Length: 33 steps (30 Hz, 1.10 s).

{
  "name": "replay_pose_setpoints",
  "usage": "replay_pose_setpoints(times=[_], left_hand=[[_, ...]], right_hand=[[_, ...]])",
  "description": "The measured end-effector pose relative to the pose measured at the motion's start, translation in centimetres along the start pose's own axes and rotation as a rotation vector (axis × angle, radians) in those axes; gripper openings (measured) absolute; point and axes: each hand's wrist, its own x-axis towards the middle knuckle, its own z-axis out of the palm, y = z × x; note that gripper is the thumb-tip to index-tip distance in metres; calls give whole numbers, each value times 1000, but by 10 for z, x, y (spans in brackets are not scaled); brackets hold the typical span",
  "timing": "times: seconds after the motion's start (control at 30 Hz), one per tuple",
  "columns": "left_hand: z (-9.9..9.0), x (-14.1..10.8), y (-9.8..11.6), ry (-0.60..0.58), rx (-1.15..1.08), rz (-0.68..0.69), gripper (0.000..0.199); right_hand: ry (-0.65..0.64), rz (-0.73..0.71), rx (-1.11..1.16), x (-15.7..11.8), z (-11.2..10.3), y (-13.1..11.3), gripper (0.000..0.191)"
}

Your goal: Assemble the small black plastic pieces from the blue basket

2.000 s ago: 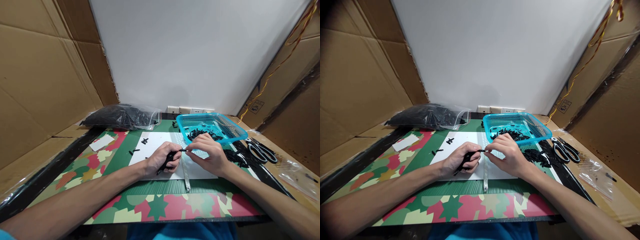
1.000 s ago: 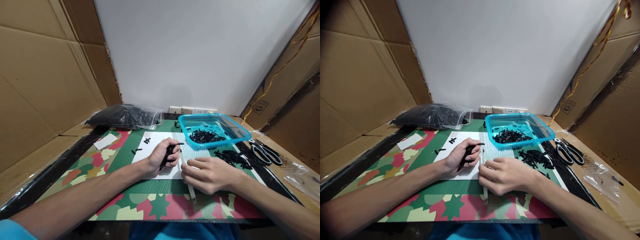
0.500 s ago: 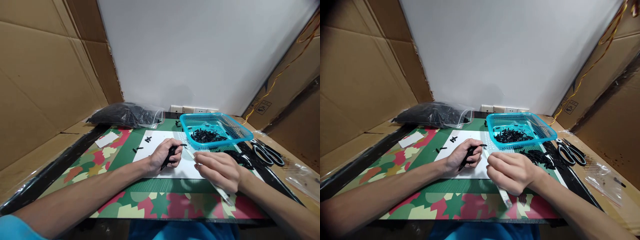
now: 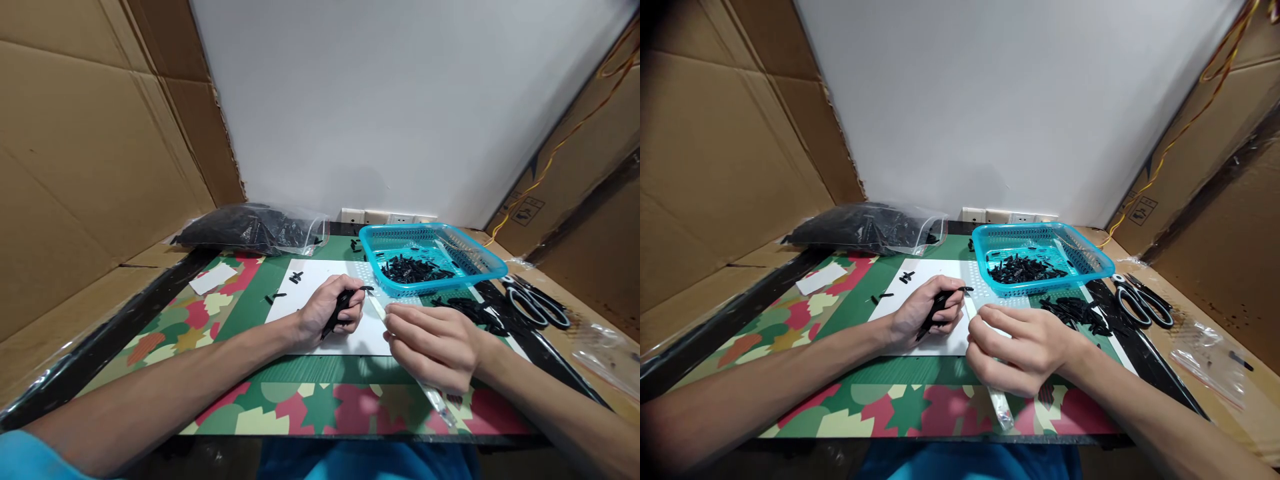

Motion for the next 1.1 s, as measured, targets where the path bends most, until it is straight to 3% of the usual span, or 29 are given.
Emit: replay_pose_setpoints(times=[0.57, 0.77, 1.1], left_hand=[[1, 0, 0, -9, 45, 17, 35], [0, 0, 0, -28, 55, 33, 35], [2, 1, -2, -22, 57, 37, 35]], right_hand=[[-59, 109, -40, -11, 3, 3, 21], [-35, 147, -53, -10, 5, 2, 15], [-149, 260, -105, -11, 9, -1, 10]])
